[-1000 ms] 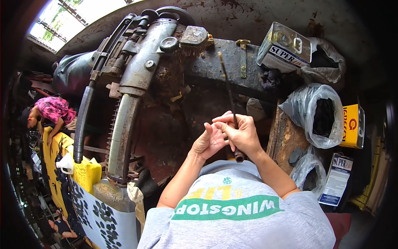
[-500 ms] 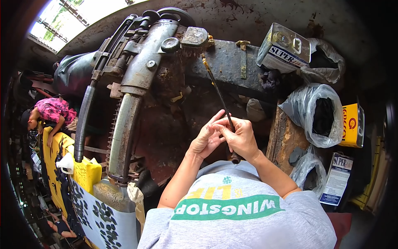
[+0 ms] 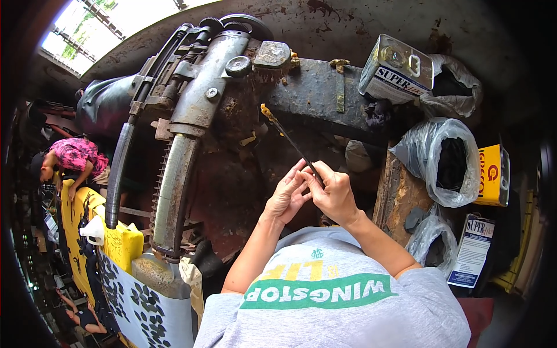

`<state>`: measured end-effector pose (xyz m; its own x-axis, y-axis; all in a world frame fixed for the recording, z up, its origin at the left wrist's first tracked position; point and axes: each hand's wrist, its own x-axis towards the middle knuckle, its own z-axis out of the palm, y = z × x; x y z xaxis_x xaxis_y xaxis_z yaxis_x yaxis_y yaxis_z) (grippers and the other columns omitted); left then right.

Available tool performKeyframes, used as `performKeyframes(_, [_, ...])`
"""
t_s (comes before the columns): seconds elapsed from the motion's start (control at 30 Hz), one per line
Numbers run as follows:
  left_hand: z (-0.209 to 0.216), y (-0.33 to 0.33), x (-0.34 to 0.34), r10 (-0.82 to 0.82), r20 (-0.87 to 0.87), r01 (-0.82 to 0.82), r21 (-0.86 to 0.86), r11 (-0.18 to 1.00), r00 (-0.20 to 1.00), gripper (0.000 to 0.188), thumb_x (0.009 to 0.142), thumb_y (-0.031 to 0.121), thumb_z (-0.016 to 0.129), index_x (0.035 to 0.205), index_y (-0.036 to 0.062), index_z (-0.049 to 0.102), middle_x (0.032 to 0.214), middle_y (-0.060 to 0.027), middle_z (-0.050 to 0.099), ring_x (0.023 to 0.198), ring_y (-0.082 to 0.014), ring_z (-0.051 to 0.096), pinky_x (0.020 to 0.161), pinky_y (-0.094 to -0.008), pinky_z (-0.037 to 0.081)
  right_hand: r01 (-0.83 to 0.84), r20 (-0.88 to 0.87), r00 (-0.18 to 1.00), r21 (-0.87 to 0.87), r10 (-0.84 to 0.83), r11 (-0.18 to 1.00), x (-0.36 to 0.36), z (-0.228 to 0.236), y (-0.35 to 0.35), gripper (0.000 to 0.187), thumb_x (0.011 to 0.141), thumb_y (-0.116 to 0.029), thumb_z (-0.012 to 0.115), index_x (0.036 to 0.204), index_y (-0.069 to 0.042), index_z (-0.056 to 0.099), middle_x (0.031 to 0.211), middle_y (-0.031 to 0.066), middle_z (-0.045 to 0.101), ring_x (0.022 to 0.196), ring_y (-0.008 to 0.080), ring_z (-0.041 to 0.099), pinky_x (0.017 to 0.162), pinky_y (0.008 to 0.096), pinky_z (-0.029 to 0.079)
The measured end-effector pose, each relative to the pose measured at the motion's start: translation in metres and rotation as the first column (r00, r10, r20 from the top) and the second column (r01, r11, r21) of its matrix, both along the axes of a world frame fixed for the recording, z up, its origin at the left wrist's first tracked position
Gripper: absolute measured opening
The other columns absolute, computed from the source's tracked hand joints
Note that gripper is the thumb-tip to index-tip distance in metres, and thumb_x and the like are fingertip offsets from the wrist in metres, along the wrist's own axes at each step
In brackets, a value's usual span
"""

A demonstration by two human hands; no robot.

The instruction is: Assembling a T-handle tool by applying adhesive to a metal rod and inserting it into a handle grip.

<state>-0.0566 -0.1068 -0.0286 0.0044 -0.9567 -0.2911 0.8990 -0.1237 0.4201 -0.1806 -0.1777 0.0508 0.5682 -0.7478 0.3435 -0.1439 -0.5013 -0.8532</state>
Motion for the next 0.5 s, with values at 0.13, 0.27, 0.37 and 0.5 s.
performKeyframes(0.13, [0.002, 0.002, 0.001, -0.005, 0.037, 0.003, 0.045, 0.999, 0.999, 0.090, 0.079, 0.030, 0.080, 0.148, 0.0088, 0.027, 0.132, -0.0049, 0.053, 0.123, -0.0184, 0.048, 0.102, -0.0436, 0.041, -0.024, -0.018, 1.000, 0.070, 0.025, 0.997, 0.000, 0.002, 0.000, 0.009, 0.089, -0.005, 0.064, 0.092, 0.002, 0.060, 0.069, 0.0126, 0.063, 0.055, 0.0110, 0.059, 0.049, 0.0268, 0.044])
performKeyframes(0.27, [-0.004, 0.000, 0.001, -0.057, -0.079, 0.058, 0.016, 0.998, 0.995, 0.081, 0.081, 0.031, 0.078, 0.145, 0.0086, 0.033, 0.132, -0.0050, 0.052, 0.122, -0.0182, 0.050, 0.102, -0.0424, 0.043, -0.046, -0.012, 0.999, 0.162, 0.049, 0.986, 0.000, -0.001, 0.000, 0.010, 0.089, -0.005, 0.063, 0.093, 0.002, 0.057, 0.066, 0.0172, 0.061, 0.054, 0.0235, 0.063, 0.050, 0.0311, 0.046])
performKeyframes(0.37, [-0.007, -0.001, 0.000, -0.067, -0.106, 0.069, 0.009, 0.998, 0.992, 0.076, 0.082, 0.032, 0.076, 0.144, 0.0086, 0.037, 0.132, -0.0057, 0.053, 0.121, -0.0184, 0.051, 0.103, -0.0420, 0.044, -0.057, 0.015, 0.998, 0.182, 0.055, 0.982, 0.001, -0.008, -0.001, 0.011, 0.089, -0.006, 0.063, 0.093, 0.002, 0.056, 0.065, 0.0161, 0.061, 0.053, 0.0203, 0.062, 0.050, 0.0303, 0.045])
performKeyframes(0.5, [-0.003, 0.000, 0.000, -0.056, -0.089, 0.058, 0.019, 0.998, 0.994, 0.073, 0.085, 0.032, 0.073, 0.144, 0.0086, 0.036, 0.131, -0.0060, 0.054, 0.120, -0.0181, 0.052, 0.102, -0.0405, 0.044, -0.049, -0.017, 0.998, 0.181, 0.053, 0.982, 0.000, -0.006, -0.003, 0.011, 0.089, -0.006, 0.063, 0.094, 0.002, 0.056, 0.065, 0.0146, 0.062, 0.054, 0.0190, 0.062, 0.051, 0.0300, 0.046])
